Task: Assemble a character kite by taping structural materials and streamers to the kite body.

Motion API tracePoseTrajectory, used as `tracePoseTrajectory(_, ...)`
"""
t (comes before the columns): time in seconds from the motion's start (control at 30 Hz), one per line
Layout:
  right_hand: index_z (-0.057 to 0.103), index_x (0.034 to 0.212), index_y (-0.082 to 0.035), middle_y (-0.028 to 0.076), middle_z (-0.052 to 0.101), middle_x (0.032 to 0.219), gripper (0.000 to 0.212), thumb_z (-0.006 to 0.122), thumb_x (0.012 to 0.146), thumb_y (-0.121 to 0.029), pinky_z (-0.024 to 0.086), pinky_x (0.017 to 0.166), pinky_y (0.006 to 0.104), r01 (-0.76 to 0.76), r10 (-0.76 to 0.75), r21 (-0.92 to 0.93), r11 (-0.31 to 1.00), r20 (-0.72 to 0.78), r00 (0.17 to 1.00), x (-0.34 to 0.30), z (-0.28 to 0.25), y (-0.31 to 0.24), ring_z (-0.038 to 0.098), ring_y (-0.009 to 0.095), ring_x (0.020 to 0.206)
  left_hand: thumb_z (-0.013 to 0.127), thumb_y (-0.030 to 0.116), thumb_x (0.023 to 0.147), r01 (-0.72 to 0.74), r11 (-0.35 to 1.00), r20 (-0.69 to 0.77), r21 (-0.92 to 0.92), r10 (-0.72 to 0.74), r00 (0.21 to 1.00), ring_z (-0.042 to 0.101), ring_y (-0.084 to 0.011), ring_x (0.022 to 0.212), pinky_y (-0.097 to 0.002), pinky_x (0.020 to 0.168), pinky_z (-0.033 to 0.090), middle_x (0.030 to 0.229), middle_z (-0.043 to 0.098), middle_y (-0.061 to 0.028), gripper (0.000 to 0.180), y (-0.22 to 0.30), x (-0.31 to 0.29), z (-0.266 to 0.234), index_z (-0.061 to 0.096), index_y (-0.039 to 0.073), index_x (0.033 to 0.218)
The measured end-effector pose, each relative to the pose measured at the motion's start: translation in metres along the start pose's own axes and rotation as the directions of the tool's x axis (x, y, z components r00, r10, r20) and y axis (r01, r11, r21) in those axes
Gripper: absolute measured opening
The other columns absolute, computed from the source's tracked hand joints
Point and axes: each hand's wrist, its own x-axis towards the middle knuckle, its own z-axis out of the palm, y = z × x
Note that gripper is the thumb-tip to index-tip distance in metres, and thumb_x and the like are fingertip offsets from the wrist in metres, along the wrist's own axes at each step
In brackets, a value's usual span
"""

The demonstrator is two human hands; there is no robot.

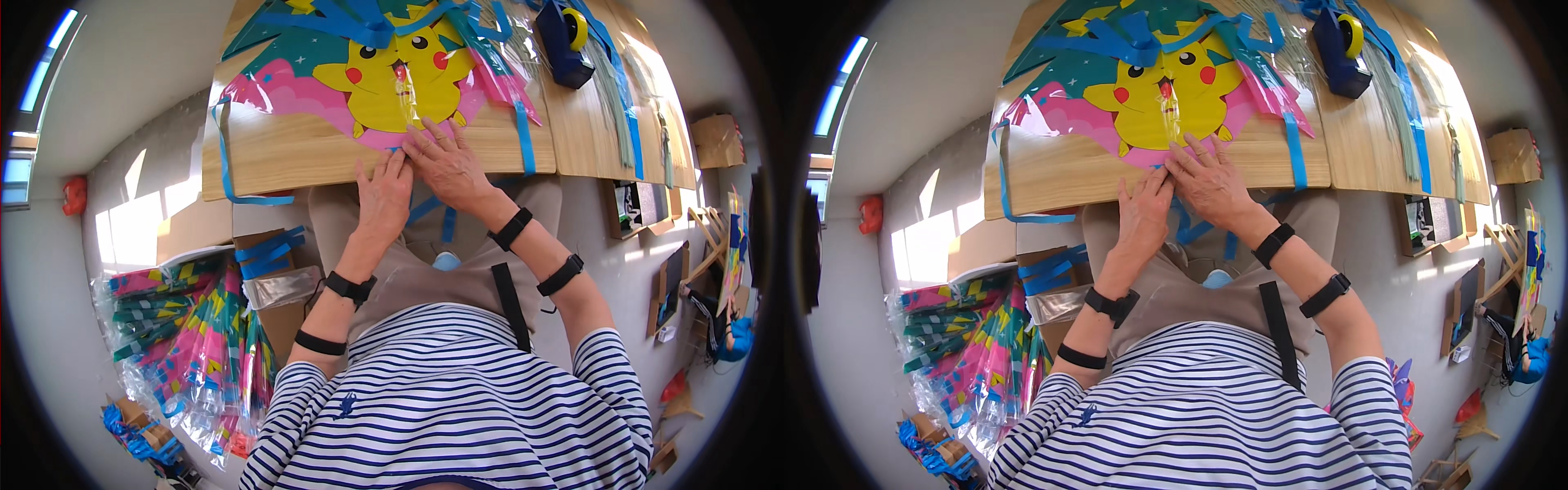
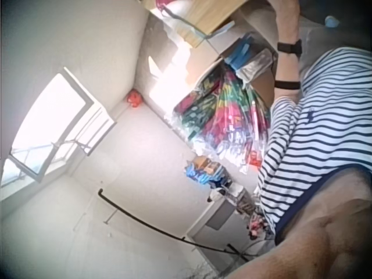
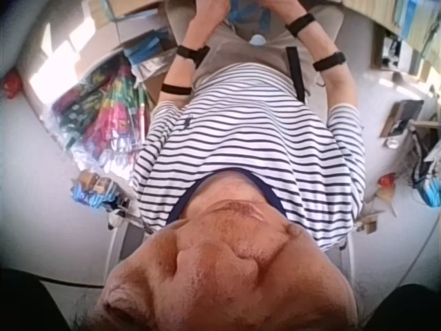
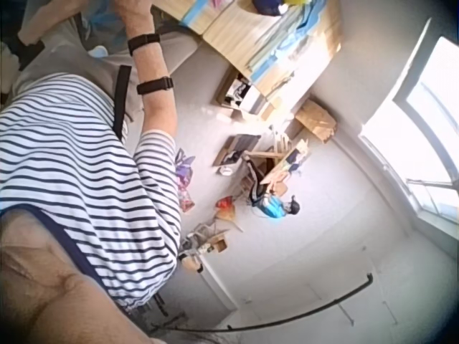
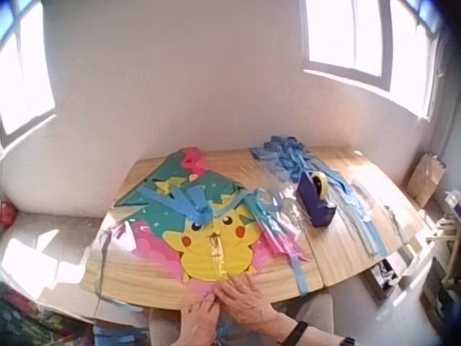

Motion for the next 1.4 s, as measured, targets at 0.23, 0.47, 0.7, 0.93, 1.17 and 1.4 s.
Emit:
tracePoseTrajectory(0.23, 0.049, 0.146, -0.014, 0.003, 0.045, 0.154, 0.063, 0.069, 0.089, -0.03, 0.021, 0.117, 0.0639, -0.023, 0.023, 0.065, 0.998, 0.013, 1.0, -0.006, 0.008, 0.001, 0.037, 0.031, 0.145, 0.064, -0.003, 0.078, 0.005, 1.0, -0.037, -0.015, -0.005, 0.999, 0.044, -0.0299, 0.139, -0.0659, 0.113, 0.027, 0.143, 0.05, -0.0122, 0.054, 0.002, -0.006, 0.005, 0.058, 0.001, 0.131)
tracePoseTrajectory(0.47, 0.05, 0.146, -0.014, 0.005, 0.045, 0.154, 0.063, 0.07, 0.089, -0.03, 0.026, 0.113, 0.0666, -0.039, 0.038, 0.078, 0.996, 0.006, 0.999, -0.005, 0.01, -0.001, 0.036, 0.033, 0.145, 0.061, 0.005, 0.084, -0.042, 0.999, -0.055, 0.031, 0.044, 0.998, 0.047, -0.0299, 0.137, -0.0664, 0.115, 0.023, 0.14, 0.052, -0.0139, 0.048, 0.001, -0.007, 0.011, 0.058, -0.003, 0.131)
tracePoseTrajectory(0.7, 0.054, 0.139, -0.011, 0.009, 0.049, 0.149, 0.055, 0.069, 0.09, -0.032, 0.027, 0.112, 0.0683, -0.07, 0.061, 0.101, 0.992, 0.088, 0.994, 0.008, -0.003, 0.005, 0.044, 0.033, 0.139, 0.062, 0.006, 0.083, 0.001, 0.999, -0.003, 0.036, -0.001, 1.0, 0.047, -0.0292, 0.136, -0.067, 0.114, 0.024, 0.138, 0.052, -0.0133, 0.05, 0.004, -0.006, 0.003, 0.057, -0.002, 0.132)
tracePoseTrajectory(0.93, 0.048, 0.14, -0.002, 0.019, 0.045, 0.15, 0.064, 0.075, 0.083, -0.015, 0.042, 0.108, 0.0467, -0.209, 0.246, 0.394, 0.895, -0.044, 0.968, 0.105, -0.022, 0.06, 0.05, 0.039, 0.132, 0.062, 0.007, 0.082, 0.004, 0.999, 0.015, 0.04, -0.005, 1.0, 0.046, -0.0294, 0.138, -0.07, 0.112, 0.024, 0.14, 0.052, -0.0148, 0.049, 0.005, -0.006, 0.002, 0.059, -0.003, 0.13)
tracePoseTrajectory(1.17, 0.035, 0.152, -0.004, 0.024, 0.045, 0.15, 0.09, 0.079, 0.072, -0.004, 0.053, 0.091, 0.0411, -0.239, 0.313, 0.559, 0.794, -0.04, 0.949, 0.211, 0.017, 0.1, 0.066, 0.038, 0.1, 0.062, 0.007, 0.082, 0.012, 1.0, 0.047, 0.011, -0.012, 0.999, 0.045, -0.0298, 0.139, -0.071, 0.112, 0.023, 0.145, 0.05, -0.0149, 0.051, 0.007, -0.006, -0.005, 0.058, -0.003, 0.132)
tracePoseTrajectory(1.4, 0.071, 0.104, -0.005, 0.021, 0.071, 0.101, 0.029, 0.072, 0.076, -0.006, 0.052, 0.08, 0.0462, -0.337, 0.412, 0.49, 0.804, -0.05, 0.91, 0.22, 0.042, 0.133, 0.065, 0.042, 0.095, 0.063, 0.008, 0.081, 0.018, 1.0, 0.07, 0.013, -0.019, 0.997, 0.044, -0.0292, 0.14, -0.0702, 0.111, 0.025, 0.146, 0.048, -0.0147, 0.054, 0.006, -0.006, -0.009, 0.057, -0.003, 0.134)
